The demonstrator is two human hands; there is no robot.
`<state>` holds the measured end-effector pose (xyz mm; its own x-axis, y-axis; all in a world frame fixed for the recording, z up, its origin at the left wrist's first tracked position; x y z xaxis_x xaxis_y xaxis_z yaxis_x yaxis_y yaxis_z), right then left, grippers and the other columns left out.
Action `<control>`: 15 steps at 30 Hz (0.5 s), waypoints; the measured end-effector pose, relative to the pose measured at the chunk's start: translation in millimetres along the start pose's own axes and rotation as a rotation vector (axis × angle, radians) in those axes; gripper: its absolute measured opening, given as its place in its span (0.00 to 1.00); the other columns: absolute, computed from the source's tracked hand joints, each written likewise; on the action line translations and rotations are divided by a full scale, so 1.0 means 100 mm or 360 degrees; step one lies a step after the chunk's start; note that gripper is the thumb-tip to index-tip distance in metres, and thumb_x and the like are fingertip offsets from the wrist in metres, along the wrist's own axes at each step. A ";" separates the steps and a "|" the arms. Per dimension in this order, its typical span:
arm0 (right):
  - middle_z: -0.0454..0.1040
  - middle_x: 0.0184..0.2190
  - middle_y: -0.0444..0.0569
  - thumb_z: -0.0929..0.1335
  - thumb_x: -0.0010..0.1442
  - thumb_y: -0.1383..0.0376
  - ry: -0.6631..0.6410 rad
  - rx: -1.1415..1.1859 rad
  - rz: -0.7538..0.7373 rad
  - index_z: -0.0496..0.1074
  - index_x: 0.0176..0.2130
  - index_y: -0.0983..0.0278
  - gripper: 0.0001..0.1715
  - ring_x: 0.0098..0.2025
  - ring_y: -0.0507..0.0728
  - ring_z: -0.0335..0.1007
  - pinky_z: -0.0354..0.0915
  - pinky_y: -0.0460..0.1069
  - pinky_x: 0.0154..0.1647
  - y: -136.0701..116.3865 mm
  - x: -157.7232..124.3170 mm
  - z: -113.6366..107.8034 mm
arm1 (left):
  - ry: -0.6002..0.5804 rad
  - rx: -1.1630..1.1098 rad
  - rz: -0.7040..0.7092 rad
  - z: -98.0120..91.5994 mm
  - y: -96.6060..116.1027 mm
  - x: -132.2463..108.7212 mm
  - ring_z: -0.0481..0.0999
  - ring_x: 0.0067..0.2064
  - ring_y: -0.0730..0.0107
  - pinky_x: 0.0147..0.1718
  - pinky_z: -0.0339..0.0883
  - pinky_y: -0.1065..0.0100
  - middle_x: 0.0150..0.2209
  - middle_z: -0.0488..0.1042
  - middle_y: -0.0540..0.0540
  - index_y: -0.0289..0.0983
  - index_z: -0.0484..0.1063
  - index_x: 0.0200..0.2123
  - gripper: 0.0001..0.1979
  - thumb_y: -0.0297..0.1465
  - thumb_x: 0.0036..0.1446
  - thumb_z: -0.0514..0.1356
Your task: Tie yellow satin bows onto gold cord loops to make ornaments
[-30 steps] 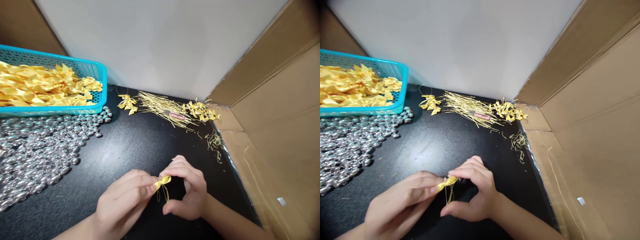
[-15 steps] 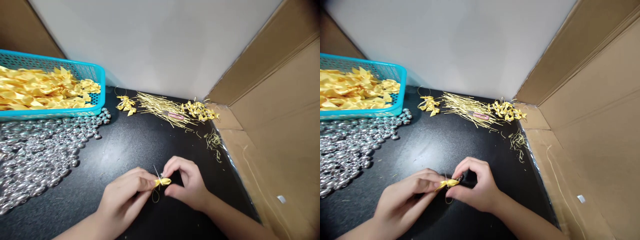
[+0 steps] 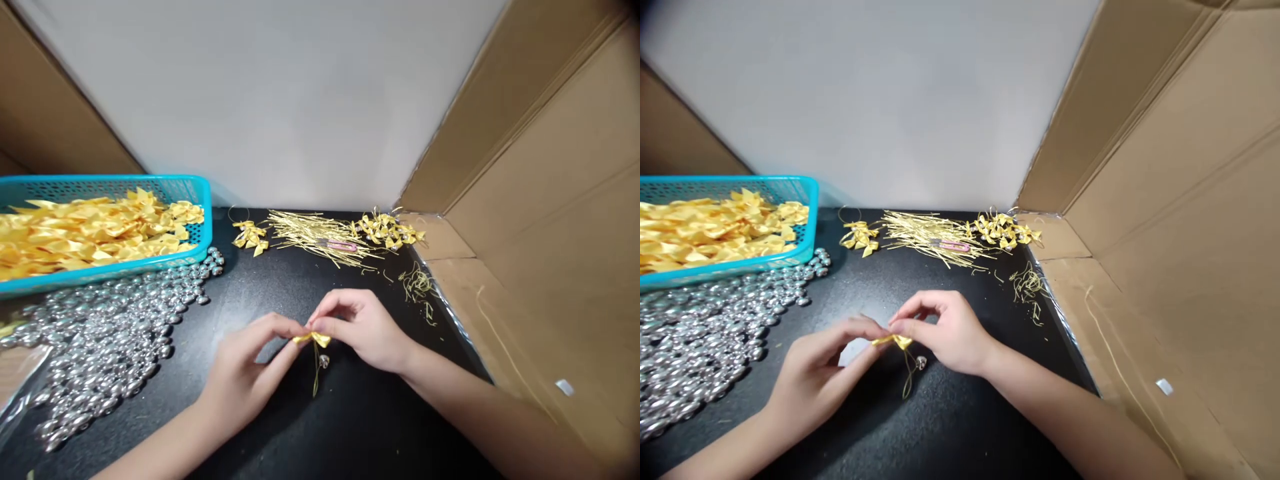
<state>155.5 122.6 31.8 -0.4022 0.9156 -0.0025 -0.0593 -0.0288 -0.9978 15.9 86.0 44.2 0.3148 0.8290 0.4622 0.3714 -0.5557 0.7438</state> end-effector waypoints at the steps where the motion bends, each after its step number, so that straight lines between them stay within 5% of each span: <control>1: 0.77 0.26 0.45 0.76 0.50 0.55 0.0024 -0.0061 -0.0103 0.77 0.28 0.64 0.14 0.31 0.52 0.71 0.67 0.49 0.35 -0.11 0.07 -0.02 | 0.0049 0.0010 -0.0042 -0.05 -0.01 0.07 0.78 0.30 0.73 0.31 0.71 0.74 0.30 0.78 0.52 0.40 0.73 0.36 0.05 0.23 0.58 0.61; 7: 0.78 0.27 0.45 0.76 0.50 0.57 0.0165 -0.0187 -0.0613 0.76 0.27 0.63 0.12 0.32 0.52 0.74 0.70 0.50 0.38 -0.65 0.43 -0.11 | 0.0214 -0.0153 -0.0150 -0.28 -0.01 0.58 0.77 0.34 0.72 0.34 0.71 0.72 0.31 0.76 0.51 0.38 0.72 0.34 0.01 0.28 0.58 0.62; 15: 0.77 0.25 0.42 0.77 0.48 0.55 0.0347 0.0088 -0.0787 0.74 0.28 0.61 0.15 0.30 0.51 0.76 0.75 0.49 0.36 -1.08 0.57 -0.36 | 0.0054 0.0132 -0.0011 -0.31 0.09 0.83 0.79 0.33 0.70 0.35 0.72 0.69 0.32 0.79 0.50 0.38 0.72 0.39 0.04 0.29 0.59 0.61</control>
<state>172.0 192.4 136.6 -0.1155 0.8870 0.4471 -0.2438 0.4110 -0.8784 18.2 152.0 104.0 0.2826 0.8336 0.4746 0.4450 -0.5523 0.7050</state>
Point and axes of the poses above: each hand's wrist, its own x-axis towards the middle knuckle, its own z-axis out of the palm, y = z × x, the point moved 7 cm from there along x, towards the middle knuckle
